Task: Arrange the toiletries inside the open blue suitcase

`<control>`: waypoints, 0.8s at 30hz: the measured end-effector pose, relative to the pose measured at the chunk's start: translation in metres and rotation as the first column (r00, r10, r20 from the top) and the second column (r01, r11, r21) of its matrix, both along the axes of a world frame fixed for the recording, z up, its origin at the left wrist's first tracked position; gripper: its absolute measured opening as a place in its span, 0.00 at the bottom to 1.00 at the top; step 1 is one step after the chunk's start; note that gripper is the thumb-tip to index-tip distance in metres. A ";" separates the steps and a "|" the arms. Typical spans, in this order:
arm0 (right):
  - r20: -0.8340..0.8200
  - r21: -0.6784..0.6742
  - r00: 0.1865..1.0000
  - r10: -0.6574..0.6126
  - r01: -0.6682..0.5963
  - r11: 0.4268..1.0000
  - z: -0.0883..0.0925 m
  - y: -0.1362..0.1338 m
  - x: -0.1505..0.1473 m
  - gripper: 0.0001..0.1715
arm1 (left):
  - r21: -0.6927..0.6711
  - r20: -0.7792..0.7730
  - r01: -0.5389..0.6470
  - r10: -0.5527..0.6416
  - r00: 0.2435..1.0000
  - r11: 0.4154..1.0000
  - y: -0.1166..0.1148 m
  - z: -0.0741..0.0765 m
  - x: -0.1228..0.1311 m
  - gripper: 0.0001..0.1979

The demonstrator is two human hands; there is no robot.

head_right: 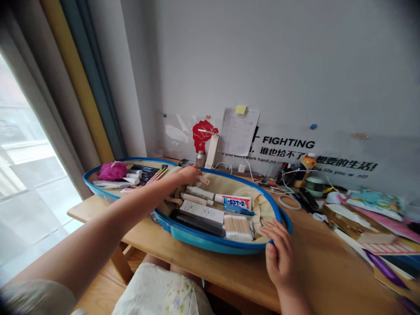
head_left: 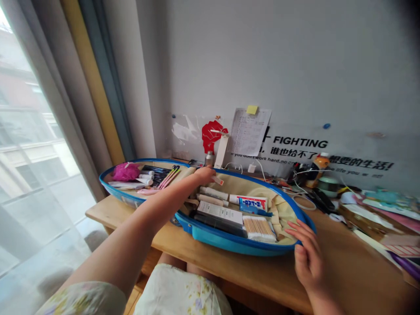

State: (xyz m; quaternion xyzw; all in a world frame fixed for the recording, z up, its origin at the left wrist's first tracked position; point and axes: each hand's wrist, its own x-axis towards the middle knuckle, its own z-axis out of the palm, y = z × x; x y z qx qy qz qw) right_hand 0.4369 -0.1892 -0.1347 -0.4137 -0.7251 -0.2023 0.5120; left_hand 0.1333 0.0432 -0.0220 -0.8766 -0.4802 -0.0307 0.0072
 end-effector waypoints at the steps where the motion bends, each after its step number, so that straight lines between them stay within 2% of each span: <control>1: 0.002 0.001 1.000 0.004 -0.004 1.000 0.000 0.000 0.000 0.19 | -0.009 -0.002 -0.004 0.004 1.000 1.000 0.002 -0.005 0.003 0.18; 8: -0.012 -0.012 1.000 0.022 -0.022 1.000 -0.005 0.001 0.003 0.19 | -0.053 -0.018 -0.031 0.030 0.999 0.998 0.007 -0.027 0.008 0.18; 17: 0.001 -0.005 1.000 -0.006 0.006 1.000 -0.001 -0.001 0.000 0.19 | -0.054 0.007 -0.052 0.053 0.999 0.997 -0.003 -0.031 0.007 0.17; 20: -0.004 -0.009 1.000 -0.005 0.005 1.000 0.000 -0.001 0.000 0.19 | -0.028 0.025 -0.058 0.058 0.998 0.998 -0.006 -0.026 0.008 0.16; 24: -0.002 -0.012 1.000 -0.001 0.001 1.000 -0.001 0.000 0.001 0.19 | 0.056 0.094 -0.104 0.099 0.991 0.993 -0.002 -0.003 -0.004 0.16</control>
